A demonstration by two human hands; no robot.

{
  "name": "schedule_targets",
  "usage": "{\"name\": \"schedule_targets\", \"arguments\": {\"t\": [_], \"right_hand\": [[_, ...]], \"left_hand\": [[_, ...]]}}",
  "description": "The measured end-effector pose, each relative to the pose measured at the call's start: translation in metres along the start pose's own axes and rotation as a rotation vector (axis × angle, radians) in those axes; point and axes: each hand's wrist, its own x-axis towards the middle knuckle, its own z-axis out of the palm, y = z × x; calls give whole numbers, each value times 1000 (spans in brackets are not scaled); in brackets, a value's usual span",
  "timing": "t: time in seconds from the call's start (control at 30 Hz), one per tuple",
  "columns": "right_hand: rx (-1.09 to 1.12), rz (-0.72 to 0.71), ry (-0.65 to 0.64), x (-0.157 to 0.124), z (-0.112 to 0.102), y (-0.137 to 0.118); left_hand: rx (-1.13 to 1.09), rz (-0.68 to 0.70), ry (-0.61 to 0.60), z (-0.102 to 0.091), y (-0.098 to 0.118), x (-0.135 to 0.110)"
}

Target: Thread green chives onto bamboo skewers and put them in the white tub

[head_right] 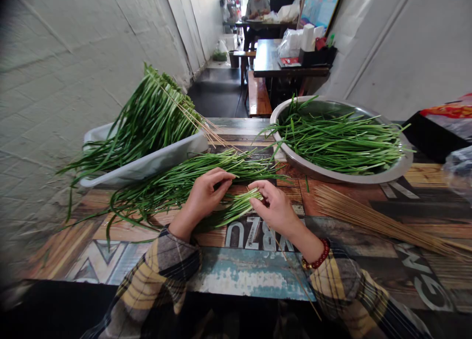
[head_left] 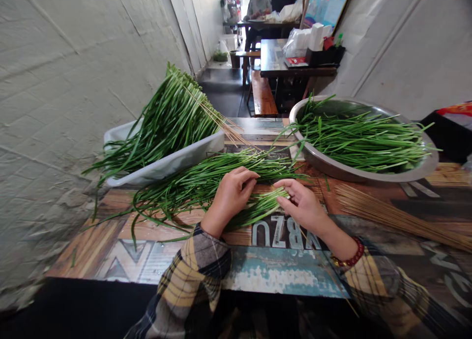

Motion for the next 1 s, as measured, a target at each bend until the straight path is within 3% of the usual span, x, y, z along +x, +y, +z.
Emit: {"name": "schedule_targets", "arguments": {"t": [0.23,0.6,0.7,0.77,0.87,1.0], "right_hand": [[-123,-48,-41,-1,-3,-8],[-250,-99,-96,-2,-1,-11],[-229,-102,-66,-2,0,-11],[-176,-87,-46,-2,1,-8],[-111,-54,-37,-1,2,-3],[-85,1,-46,1,2,3]], "left_hand": [[249,66,-267,-10,-3,-1],[343,74,-406,-10,-6,-5],[381,79,-378,-10,-3,-5],[374,60,-290,-9,0,-3],[231,27,-154,-5,4,-1],[4,-15,-88,2,4,-1]]}}
